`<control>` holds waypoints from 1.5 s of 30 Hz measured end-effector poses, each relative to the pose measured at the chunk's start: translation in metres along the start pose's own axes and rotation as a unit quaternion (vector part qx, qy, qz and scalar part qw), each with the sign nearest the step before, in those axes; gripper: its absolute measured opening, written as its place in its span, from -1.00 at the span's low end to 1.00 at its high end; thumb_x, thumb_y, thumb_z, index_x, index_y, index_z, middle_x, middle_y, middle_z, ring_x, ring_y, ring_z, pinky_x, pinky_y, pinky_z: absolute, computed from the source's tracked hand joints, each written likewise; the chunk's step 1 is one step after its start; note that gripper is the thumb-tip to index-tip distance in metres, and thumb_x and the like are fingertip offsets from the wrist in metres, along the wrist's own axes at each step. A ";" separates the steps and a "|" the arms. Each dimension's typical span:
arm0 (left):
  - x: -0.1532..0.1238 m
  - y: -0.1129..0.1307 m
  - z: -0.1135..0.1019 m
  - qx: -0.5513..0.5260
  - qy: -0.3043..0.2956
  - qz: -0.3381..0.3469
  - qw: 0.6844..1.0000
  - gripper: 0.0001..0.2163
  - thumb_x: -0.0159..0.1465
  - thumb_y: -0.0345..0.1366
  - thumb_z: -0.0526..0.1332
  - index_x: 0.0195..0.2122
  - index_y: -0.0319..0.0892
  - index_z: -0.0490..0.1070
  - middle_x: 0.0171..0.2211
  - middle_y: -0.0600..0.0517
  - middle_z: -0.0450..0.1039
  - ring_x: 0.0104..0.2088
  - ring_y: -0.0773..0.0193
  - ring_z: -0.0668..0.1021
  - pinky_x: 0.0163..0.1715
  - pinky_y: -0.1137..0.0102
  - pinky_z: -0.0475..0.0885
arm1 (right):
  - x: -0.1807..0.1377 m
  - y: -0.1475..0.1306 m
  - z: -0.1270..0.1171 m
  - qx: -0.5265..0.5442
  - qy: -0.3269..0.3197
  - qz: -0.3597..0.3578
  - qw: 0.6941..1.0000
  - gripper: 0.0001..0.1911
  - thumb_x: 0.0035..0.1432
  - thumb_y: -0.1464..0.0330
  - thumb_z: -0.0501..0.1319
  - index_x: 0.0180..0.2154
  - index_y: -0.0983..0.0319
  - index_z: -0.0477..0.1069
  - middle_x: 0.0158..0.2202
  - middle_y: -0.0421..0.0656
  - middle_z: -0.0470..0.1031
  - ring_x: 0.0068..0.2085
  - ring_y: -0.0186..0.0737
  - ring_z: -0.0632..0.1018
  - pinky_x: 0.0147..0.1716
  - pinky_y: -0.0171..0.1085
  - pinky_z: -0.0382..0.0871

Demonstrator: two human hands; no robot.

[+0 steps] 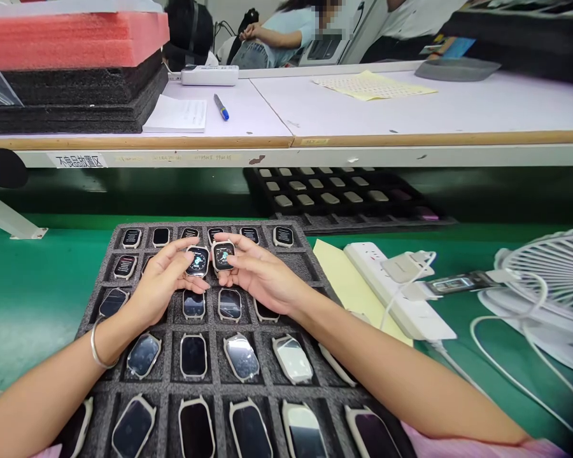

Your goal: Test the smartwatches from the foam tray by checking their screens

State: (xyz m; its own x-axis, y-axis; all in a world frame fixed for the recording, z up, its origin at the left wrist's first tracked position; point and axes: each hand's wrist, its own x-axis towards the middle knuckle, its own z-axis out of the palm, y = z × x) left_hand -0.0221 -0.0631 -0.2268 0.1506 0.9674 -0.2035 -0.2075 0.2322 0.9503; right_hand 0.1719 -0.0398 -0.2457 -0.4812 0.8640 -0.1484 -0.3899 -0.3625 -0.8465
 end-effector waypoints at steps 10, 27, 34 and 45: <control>-0.001 0.001 0.002 0.040 -0.015 0.018 0.999 -0.69 0.10 -0.36 0.30 -0.12 -0.18 0.34 -0.26 0.07 0.55 -0.51 0.30 0.66 -0.44 0.41 0.60 | 0.001 0.004 -0.004 -0.029 -0.011 -0.012 0.999 -0.62 0.07 0.48 0.33 -0.05 0.17 0.38 -0.31 -0.26 0.54 -0.44 -0.37 0.57 -0.35 -0.29 0.40; 0.000 0.000 0.002 0.045 -0.027 0.034 0.998 -0.73 0.14 -0.36 0.30 -0.14 -0.17 0.35 -0.29 0.09 0.52 -0.54 0.34 0.64 -0.47 0.44 0.60 | 0.000 0.004 -0.003 -0.051 -0.015 -0.026 0.998 -0.63 0.07 0.49 0.32 -0.06 0.17 0.38 -0.33 -0.29 0.51 -0.45 -0.39 0.56 -0.40 -0.31 0.36; -0.001 -0.003 -0.001 0.043 -0.018 0.047 0.998 -0.71 0.10 -0.42 0.27 -0.13 -0.17 0.35 -0.20 0.07 0.50 -0.49 0.35 0.66 -0.40 0.43 0.62 | -0.001 0.003 0.000 -0.073 -0.008 -0.035 0.997 -0.58 0.04 0.52 0.31 -0.04 0.17 0.36 -0.31 -0.28 0.48 -0.43 -0.39 0.55 -0.38 -0.30 0.38; -0.001 -0.002 0.001 0.030 -0.014 0.006 0.999 -0.77 0.25 -0.21 0.25 -0.11 -0.17 0.39 -0.31 0.06 0.55 -0.46 0.25 0.68 -0.36 0.33 0.64 | 0.001 0.003 0.001 -0.030 0.007 -0.010 0.999 -0.75 0.17 0.24 0.33 -0.16 0.18 0.40 -0.34 -0.25 0.48 -0.53 -0.41 0.47 -0.51 -0.31 0.39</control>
State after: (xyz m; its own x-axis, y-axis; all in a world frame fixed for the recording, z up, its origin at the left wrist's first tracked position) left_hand -0.0210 -0.0644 -0.2282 0.1763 0.9666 -0.1859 -0.1518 0.2133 0.9651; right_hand 0.1692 -0.0400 -0.2480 -0.4625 0.8759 -0.1375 -0.3509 -0.3233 -0.8788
